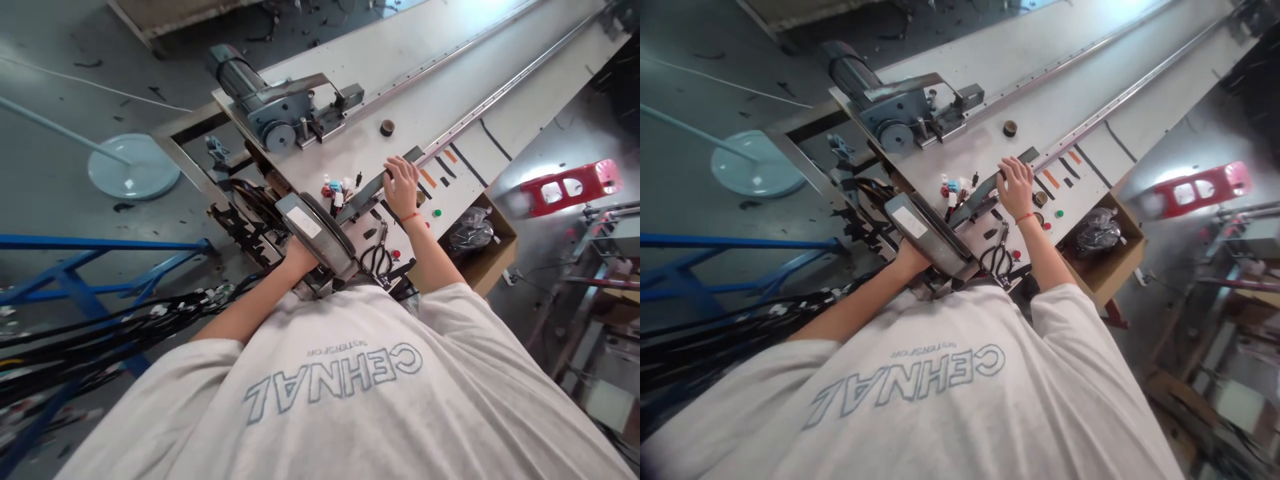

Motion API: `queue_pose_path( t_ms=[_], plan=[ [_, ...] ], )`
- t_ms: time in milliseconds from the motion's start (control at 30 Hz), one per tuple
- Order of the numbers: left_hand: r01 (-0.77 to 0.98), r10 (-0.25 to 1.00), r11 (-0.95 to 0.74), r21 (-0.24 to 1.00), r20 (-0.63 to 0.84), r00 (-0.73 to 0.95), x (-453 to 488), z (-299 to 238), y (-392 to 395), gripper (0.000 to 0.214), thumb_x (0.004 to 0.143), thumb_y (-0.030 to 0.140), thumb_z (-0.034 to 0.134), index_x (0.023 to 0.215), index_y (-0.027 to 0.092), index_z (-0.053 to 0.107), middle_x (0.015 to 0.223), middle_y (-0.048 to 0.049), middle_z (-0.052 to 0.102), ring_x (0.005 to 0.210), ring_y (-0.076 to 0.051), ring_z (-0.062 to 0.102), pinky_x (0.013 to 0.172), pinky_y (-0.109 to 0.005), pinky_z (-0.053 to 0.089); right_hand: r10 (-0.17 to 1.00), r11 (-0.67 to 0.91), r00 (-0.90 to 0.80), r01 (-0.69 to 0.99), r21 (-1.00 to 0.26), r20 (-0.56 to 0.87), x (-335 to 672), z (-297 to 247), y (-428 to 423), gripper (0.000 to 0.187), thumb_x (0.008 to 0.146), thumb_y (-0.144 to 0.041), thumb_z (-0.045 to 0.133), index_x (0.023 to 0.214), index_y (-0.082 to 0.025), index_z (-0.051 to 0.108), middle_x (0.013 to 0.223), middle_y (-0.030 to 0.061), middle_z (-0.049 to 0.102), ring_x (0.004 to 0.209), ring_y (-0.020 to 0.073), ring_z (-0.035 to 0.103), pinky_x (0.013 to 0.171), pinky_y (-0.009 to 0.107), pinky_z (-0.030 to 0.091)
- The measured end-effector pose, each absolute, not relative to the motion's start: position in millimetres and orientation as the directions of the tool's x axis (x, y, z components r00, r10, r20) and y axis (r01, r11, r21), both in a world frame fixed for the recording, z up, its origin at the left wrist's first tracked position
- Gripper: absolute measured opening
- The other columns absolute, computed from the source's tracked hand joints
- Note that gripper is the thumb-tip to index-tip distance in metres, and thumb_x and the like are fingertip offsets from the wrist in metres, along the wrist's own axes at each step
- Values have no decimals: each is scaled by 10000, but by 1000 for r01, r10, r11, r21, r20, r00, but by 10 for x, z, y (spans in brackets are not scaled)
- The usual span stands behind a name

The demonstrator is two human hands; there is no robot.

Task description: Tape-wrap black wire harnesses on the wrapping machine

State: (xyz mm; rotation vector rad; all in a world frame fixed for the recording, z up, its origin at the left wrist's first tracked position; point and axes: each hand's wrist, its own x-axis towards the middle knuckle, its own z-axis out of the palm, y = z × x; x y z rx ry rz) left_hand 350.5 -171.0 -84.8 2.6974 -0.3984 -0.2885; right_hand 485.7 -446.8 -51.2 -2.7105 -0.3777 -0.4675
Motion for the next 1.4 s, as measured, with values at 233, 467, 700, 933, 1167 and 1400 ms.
queue_pose_path(
  t_ms=[233, 467, 700, 933, 1167, 1400],
  plan=[
    [104, -9, -936, 336, -318, 948, 2969, -667, -1136, 511, 938, 467, 444, 1298, 119, 549, 1203, -182, 665, 1089, -324, 634, 833, -367, 492, -493, -856, 848, -513, -65, -193, 4118, -695, -5553, 592, 974, -439, 356, 1493, -156, 397, 1524, 167, 419, 1450, 319, 301, 1143, 569, 267],
    [199, 14, -890, 410, -411, 911, 2670, -775, -806, 392, 875, 543, 420, 845, 193, 593, 765, -77, 674, 746, -243, 648, 580, -262, 369, -474, -868, 785, -493, 63, -399, 4139, -821, -5573, 698, 968, -595, 289, 1526, -182, 371, 1603, 128, 306, 1363, 323, 445, 1118, 554, 331],
    [387, 100, -742, 547, -481, 871, 2354, -1073, -387, 379, 732, 548, 404, 708, 199, 550, 523, -12, 498, 553, -193, 515, 527, -261, 343, -512, -833, 750, -552, 31, -418, 4115, -827, -5528, 752, 958, -622, 261, 1577, -194, 265, 1648, 95, 182, 1405, 309, 397, 1126, 536, 339],
    [354, -27, -685, 637, -508, 861, 2031, -952, -56, 478, 748, 667, 405, 614, 214, 477, 526, -3, 479, 555, -180, 470, 561, -284, 379, -582, -780, 718, -626, 12, -383, 4172, -849, -5440, 777, 956, -617, 303, 1574, -149, 260, 1633, 166, 198, 1415, 327, 381, 1134, 570, 303],
    [360, -85, -652, 667, -537, 840, 1937, -920, 194, 543, 708, 715, 470, 711, 191, 614, 668, -43, 657, 688, -235, 590, 656, -308, 479, -604, -746, 691, -665, -25, -397, 4230, -826, -5480, 728, 967, -547, 343, 1573, -152, 261, 1629, 171, 209, 1420, 344, 360, 1154, 617, 222],
    [450, 38, -685, 574, -588, 808, 1573, -1259, 649, 497, 674, 655, 486, 735, 194, 660, 669, -64, 680, 733, -286, 634, 684, -346, 495, -613, -758, 736, -651, -52, -288, 4097, -779, -5138, 631, 933, -396, 428, 1488, -95, 429, 1565, 197, 350, 1393, 398, 371, 1118, 606, 286]
  ],
)
